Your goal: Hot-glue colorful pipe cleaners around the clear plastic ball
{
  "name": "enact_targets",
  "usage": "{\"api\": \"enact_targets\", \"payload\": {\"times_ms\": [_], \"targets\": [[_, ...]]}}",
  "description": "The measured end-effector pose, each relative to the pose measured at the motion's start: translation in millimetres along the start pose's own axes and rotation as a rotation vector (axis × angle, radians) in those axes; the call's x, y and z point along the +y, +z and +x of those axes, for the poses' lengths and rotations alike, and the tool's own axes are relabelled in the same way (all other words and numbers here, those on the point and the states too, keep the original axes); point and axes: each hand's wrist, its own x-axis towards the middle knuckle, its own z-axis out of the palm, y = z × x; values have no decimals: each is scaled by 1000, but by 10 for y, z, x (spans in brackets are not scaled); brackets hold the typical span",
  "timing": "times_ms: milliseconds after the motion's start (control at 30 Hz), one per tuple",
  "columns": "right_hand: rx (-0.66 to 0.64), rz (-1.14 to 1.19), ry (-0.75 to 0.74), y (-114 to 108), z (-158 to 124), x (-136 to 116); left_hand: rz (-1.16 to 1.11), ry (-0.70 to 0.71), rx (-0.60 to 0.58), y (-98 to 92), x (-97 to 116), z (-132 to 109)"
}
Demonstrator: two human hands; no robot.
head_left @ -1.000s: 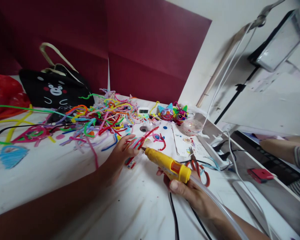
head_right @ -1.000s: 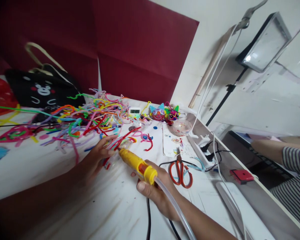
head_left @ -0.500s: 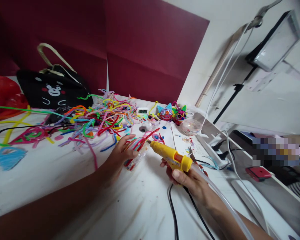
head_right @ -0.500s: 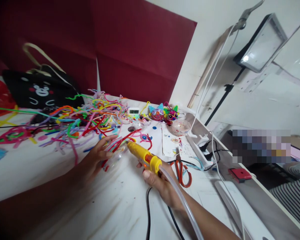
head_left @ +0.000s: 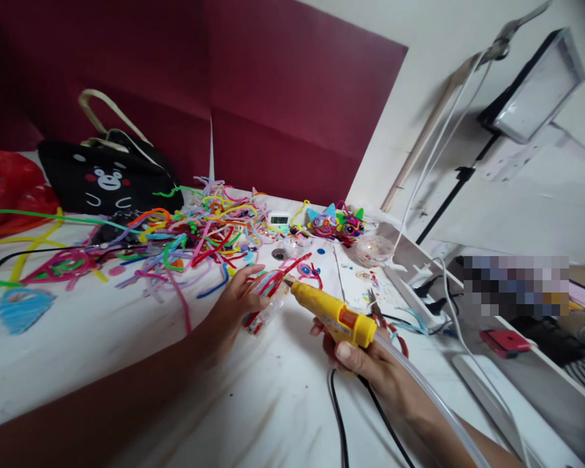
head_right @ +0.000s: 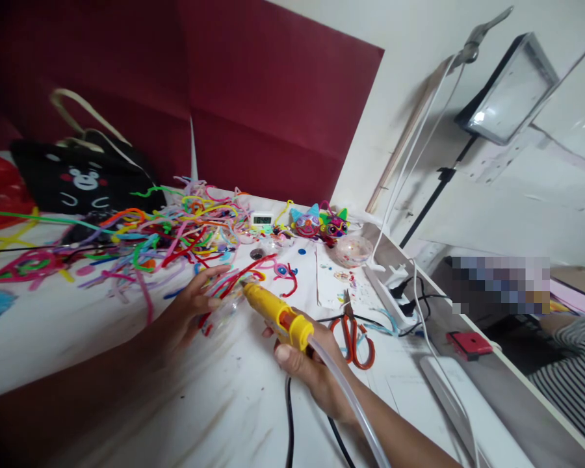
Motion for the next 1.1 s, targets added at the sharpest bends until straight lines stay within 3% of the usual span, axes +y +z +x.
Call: {"api": "enact_targets", "payload": {"times_ms": [200,567,900,1100], "targets": [[7,-52,-49,-13,-4,0,-12,-9,-16,-24,-28,43],[32,160,4,-85,25,195,-59,-5,-52,4,33,4],[-27,40,-13,-25,-33,12,-49,0,6,13,-5,12],[-49,-33,-111,5,-7,-51,-45,1,24,21,-14,11]]}}
